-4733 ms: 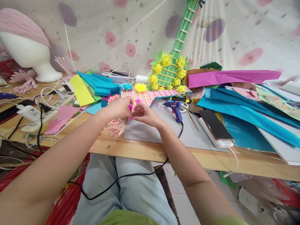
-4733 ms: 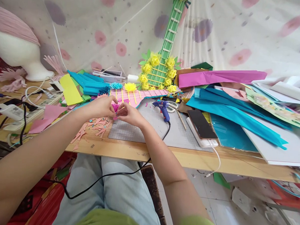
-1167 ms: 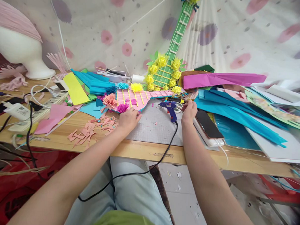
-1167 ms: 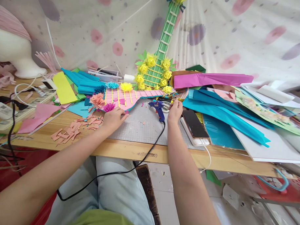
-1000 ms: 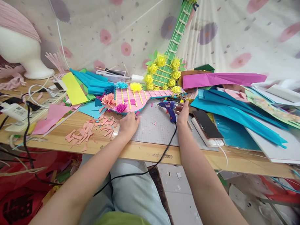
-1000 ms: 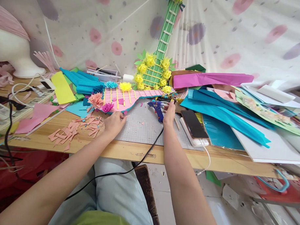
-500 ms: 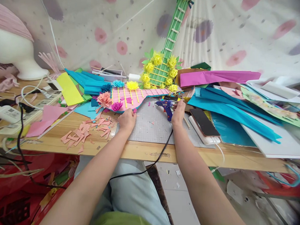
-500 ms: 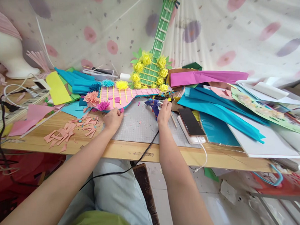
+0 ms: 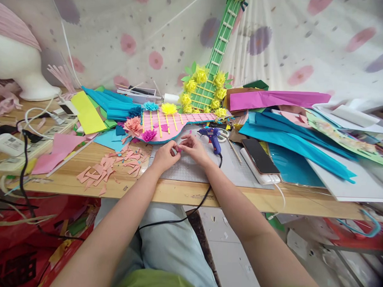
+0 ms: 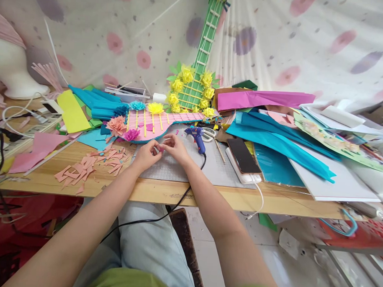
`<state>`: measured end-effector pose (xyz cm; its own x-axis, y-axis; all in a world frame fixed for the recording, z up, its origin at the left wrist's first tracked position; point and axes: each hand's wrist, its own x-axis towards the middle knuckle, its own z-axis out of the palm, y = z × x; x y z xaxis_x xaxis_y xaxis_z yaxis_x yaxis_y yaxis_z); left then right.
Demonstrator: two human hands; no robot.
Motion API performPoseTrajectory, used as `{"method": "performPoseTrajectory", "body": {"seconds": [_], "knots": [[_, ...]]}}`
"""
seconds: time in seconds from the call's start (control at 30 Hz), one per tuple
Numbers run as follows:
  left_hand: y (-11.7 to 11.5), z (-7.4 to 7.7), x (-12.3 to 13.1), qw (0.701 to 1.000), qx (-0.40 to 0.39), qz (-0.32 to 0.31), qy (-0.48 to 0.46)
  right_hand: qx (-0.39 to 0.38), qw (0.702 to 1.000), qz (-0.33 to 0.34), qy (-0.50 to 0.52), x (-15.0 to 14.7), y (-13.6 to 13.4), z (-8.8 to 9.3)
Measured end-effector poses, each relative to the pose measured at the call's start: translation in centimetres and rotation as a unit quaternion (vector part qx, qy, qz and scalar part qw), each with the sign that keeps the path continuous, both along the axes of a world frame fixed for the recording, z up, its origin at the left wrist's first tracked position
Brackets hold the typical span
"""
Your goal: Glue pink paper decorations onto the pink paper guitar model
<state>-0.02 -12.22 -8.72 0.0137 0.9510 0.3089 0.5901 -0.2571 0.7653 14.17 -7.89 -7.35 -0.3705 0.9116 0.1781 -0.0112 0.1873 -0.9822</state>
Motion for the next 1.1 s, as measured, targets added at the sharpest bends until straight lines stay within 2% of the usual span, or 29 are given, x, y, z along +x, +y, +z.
{"method": "performPoseTrajectory", "body": {"seconds": [0.1, 0.27, 0.4, 0.63, 0.93, 1.1], "knots": [[0.4, -0.1, 0.0, 0.999, -0.003, -0.005, -0.042, -0.034, 0.999, -0.017, -0.003, 0.2, 0.3, -0.5], [1.0, 0.0, 0.1, 0.969, -0.079, 0.007, -0.234, -0.057, 0.997, -0.059, 0.015, 0.2, 0.4, -0.7], [1.4, -0.1, 0.0, 0.954, -0.111, 0.012, -0.279, -0.057, 0.996, -0.058, 0.033, 0.0, 0.4, -0.9], [1.5, -0.1, -0.1, 0.946, -0.106, 0.049, -0.301, -0.064, 0.995, -0.072, 0.011, 0.3, 0.7, -1.0], [1.5, -0.2, -0.1, 0.95, -0.099, 0.049, -0.293, -0.053, 0.996, -0.066, -0.015, 0.3, 0.6, -1.0], [1.7, -0.5, -0.1, 0.958, -0.099, 0.077, -0.259, -0.064, 0.983, -0.168, -0.03, 0.9, 0.9, -0.9]]}}
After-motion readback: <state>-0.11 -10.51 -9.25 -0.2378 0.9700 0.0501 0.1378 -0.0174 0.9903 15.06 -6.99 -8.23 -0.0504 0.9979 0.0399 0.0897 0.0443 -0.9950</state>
